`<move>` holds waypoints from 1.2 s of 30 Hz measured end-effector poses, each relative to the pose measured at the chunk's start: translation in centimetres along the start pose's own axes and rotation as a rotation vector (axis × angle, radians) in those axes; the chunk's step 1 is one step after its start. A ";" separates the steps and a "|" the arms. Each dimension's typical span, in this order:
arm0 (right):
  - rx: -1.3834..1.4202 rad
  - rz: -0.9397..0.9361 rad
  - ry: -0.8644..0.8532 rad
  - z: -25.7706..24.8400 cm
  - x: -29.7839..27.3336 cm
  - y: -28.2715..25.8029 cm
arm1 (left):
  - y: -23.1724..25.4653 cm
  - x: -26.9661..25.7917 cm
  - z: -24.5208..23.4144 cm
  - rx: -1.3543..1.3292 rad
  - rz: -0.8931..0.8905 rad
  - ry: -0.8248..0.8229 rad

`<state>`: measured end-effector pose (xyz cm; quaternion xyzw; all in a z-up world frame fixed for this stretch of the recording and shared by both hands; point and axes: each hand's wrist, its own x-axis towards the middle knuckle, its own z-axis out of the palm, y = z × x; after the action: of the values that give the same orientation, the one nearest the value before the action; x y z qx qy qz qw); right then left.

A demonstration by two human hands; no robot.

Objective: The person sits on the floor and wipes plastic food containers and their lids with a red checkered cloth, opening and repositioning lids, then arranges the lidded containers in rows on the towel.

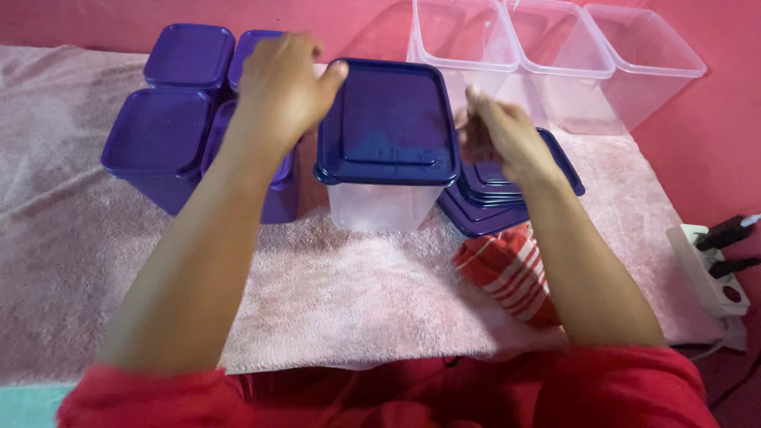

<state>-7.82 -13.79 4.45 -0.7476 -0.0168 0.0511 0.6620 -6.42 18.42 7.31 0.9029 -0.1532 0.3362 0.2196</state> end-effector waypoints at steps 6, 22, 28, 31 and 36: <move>0.082 -0.035 0.108 2.8 6.4 0.6 | -0.7 5.3 7.2 0.031 -0.417 -0.212; 0.328 -0.200 0.062 2.4 8.5 3.9 | -1.3 2.8 9.7 -0.186 -0.630 -0.164; 0.404 -0.212 0.004 2.3 9.5 4.7 | -2.6 2.8 11.0 -0.220 -0.631 -0.169; 0.276 -0.250 0.055 2.5 9.0 4.1 | -2.5 2.7 10.8 -0.205 -0.595 -0.195; -0.018 -0.092 0.178 2.5 5.4 1.4 | -1.5 2.5 8.8 -0.154 -0.472 -0.149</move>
<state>-2.72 -10.98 2.43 -0.7536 0.0071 -0.0460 0.6557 0.76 15.02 2.58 0.9165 0.0207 0.1954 0.3483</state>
